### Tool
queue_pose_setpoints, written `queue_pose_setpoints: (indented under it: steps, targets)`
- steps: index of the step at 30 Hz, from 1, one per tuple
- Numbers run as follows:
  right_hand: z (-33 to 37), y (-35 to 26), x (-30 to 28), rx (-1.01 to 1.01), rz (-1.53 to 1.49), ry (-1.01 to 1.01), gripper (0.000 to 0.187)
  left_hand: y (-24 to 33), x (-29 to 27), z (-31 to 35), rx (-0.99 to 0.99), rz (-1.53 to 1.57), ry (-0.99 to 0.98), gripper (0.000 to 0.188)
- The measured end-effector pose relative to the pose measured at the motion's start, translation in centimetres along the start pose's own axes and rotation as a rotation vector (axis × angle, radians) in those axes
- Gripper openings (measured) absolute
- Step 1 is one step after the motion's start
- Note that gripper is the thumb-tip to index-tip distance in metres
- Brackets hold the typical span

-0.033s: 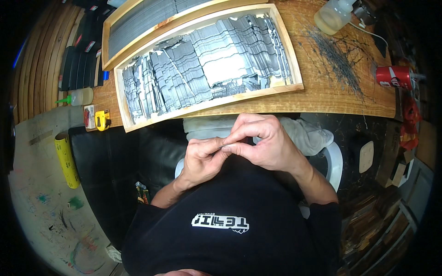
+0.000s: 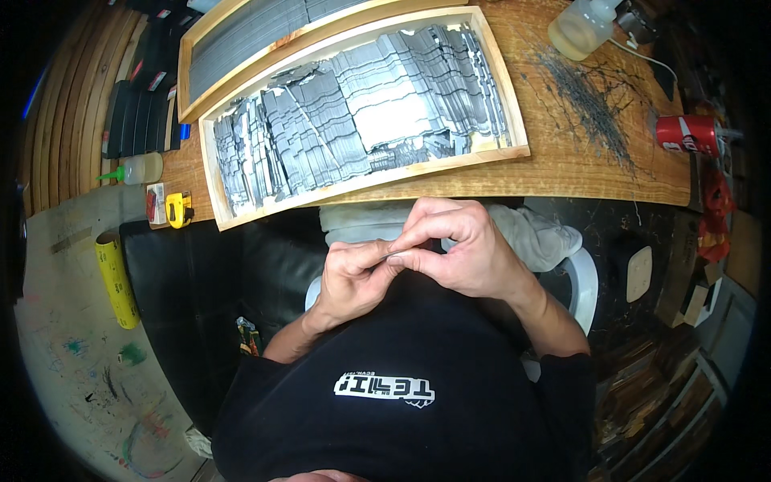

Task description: The person assembles a miniature roof model by hand, placing small gray tiles into a wooden frame. They repeatedly pick up tiles, align them in rows, and adjust their positions to fit the pattern.

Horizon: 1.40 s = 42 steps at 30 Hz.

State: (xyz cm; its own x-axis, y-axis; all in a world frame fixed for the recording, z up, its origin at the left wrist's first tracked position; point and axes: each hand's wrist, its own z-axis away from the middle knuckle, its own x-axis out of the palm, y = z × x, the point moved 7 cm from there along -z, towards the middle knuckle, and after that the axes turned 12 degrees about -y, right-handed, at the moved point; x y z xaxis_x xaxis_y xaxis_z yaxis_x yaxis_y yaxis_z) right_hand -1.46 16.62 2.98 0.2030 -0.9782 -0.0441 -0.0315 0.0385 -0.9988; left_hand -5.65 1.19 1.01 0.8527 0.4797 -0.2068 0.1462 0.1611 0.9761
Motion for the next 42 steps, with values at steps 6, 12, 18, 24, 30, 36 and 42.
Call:
queue_pose_setpoints:
  steps: [6, 12, 18, 24, 30, 36, 42]
  targets:
    - [0.0, 0.2, 0.2, -0.001, -0.021, -0.003, 0.017, -0.9, 0.3, 0.3, -0.06, -0.004, -0.074, 0.016]
    - [0.3, 0.5, 0.1, 0.002, -0.008, 0.012, 0.016, -1.0, 0.6, 0.2, -0.089, 0.063, -0.107, 0.021]
    - [0.6, -0.1, 0.5, 0.014, 0.077, 0.083, 0.016, -1.0, 0.1, -0.2, -0.015, 0.074, -0.084, 0.015]
    - [0.8, -0.7, 0.7, -0.014, 0.13, 0.121, 0.019, -0.1, -0.8, -0.8, -0.02, 0.078, -0.114, 0.019]
    - [1.3, -0.3, 0.6, -0.014, 0.093, 0.127, 0.017, -0.4, -0.8, -0.5, 0.0, 0.065, -0.066, 0.021]
    - [1.1, -0.4, 0.7, -0.019, 0.117, 0.117, 0.015, -0.4, -0.8, -0.4, -0.016, 0.069, -0.073, 0.021]
    - [1.1, -0.2, 0.8, -0.022, 0.084, 0.102, 0.013, -0.5, -0.8, -0.4, -0.03, 0.08, -0.081, 0.021]
